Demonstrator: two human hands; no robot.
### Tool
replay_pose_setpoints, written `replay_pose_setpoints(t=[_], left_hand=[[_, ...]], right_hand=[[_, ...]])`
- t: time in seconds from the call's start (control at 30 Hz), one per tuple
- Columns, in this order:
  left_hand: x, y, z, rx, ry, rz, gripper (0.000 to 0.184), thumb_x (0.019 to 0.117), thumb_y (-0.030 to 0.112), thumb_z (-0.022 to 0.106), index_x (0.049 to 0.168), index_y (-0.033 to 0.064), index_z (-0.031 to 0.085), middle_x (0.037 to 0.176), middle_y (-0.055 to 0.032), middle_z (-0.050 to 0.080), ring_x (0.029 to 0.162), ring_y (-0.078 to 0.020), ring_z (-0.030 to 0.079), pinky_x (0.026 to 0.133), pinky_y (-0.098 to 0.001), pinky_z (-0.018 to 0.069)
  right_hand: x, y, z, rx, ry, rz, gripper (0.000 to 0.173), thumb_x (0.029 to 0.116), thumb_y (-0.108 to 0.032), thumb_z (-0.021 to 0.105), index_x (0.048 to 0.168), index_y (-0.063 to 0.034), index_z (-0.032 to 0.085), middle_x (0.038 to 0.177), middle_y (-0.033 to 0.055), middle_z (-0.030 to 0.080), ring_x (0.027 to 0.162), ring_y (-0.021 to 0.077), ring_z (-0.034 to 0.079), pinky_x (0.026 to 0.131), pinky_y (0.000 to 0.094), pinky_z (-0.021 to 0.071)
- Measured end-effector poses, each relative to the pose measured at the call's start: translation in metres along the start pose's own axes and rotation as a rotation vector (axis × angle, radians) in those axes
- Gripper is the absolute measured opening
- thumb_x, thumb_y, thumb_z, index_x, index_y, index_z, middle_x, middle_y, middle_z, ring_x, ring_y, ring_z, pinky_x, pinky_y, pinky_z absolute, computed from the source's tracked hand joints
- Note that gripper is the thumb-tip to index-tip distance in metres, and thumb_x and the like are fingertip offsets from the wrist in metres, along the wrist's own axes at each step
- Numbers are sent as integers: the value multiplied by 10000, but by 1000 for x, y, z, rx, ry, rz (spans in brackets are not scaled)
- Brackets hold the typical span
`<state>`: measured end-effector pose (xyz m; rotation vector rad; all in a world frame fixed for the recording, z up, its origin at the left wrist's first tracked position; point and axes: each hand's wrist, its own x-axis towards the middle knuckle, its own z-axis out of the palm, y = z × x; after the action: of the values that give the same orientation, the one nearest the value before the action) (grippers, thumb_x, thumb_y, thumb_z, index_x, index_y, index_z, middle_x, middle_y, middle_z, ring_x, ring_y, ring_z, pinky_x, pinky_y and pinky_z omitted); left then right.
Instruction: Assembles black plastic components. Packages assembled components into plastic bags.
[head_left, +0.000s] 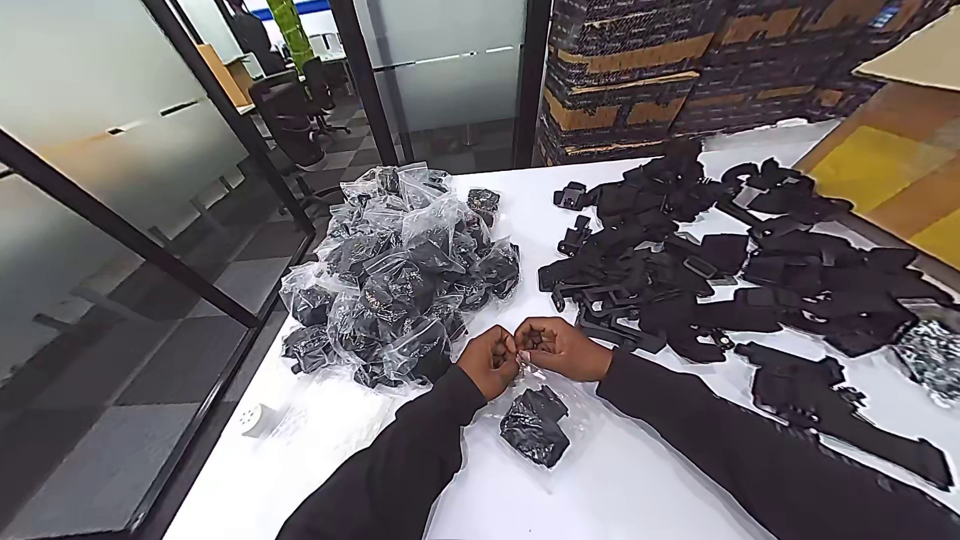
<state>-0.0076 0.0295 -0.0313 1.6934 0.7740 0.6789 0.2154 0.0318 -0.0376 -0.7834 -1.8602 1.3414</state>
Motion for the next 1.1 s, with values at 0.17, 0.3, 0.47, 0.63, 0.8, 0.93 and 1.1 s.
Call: replay_pose_setpoints(t=[0.17, 0.3, 0.47, 0.63, 0.8, 0.93, 1.1], left_hand=[[1, -1, 0, 27, 18, -16, 200, 945, 101, 661, 1073, -14, 560, 798, -50, 661, 660, -90, 641, 662, -276, 569], [1, -1, 1, 25, 47, -23, 234, 943, 122, 693, 1085, -20, 572, 878, -80, 690, 702, -109, 673, 694, -293, 595], [2, -5, 1, 62, 92, 11, 217, 922, 91, 687, 1063, -39, 585, 895, -92, 690, 692, -112, 668, 684, -290, 589], [2, -4, 1, 52, 114, 2, 209, 907, 70, 686, 1056, -36, 583, 917, -95, 690, 703, -108, 675, 688, -279, 594], [1, -1, 1, 19, 133, -22, 207, 894, 41, 672, 1062, -37, 579, 926, -93, 683, 713, -112, 673, 683, -281, 591], [2, 0, 0, 2, 125, -36, 204, 887, 41, 673, 1052, -31, 577, 907, -86, 682, 690, -109, 664, 659, -279, 585], [2, -1, 0, 3, 123, -39, 205, 890, 49, 681, 1052, -23, 578, 905, -78, 689, 689, -101, 666, 656, -270, 581]], right_hand=[[0, 3, -1, 28, -1, -13, 175, 892, 2, 681, 1050, -65, 644, 878, -39, 680, 730, 29, 642, 654, 212, 551], [1, 4, -3, 26, 7, -8, 178, 886, 1, 693, 1044, -66, 644, 870, -40, 680, 727, 27, 646, 658, 214, 559], [1, 2, -2, 29, 21, 4, 159, 896, -14, 698, 1033, -65, 636, 857, -47, 669, 723, 26, 640, 664, 214, 558], [1, 3, -3, 34, 25, -7, 158, 898, -6, 680, 1038, -63, 636, 853, -43, 671, 716, 30, 639, 660, 216, 555], [1, 2, -4, 41, 12, 6, 173, 889, -9, 683, 1045, -69, 636, 852, -47, 671, 711, 30, 641, 650, 215, 556], [0, 0, -3, 39, 8, 12, 180, 880, -9, 690, 1041, -73, 639, 845, -55, 669, 707, 22, 636, 639, 207, 549], [0, 0, -2, 46, -2, 19, 194, 875, -3, 691, 1047, -73, 637, 849, -52, 670, 704, 22, 635, 631, 204, 545]])
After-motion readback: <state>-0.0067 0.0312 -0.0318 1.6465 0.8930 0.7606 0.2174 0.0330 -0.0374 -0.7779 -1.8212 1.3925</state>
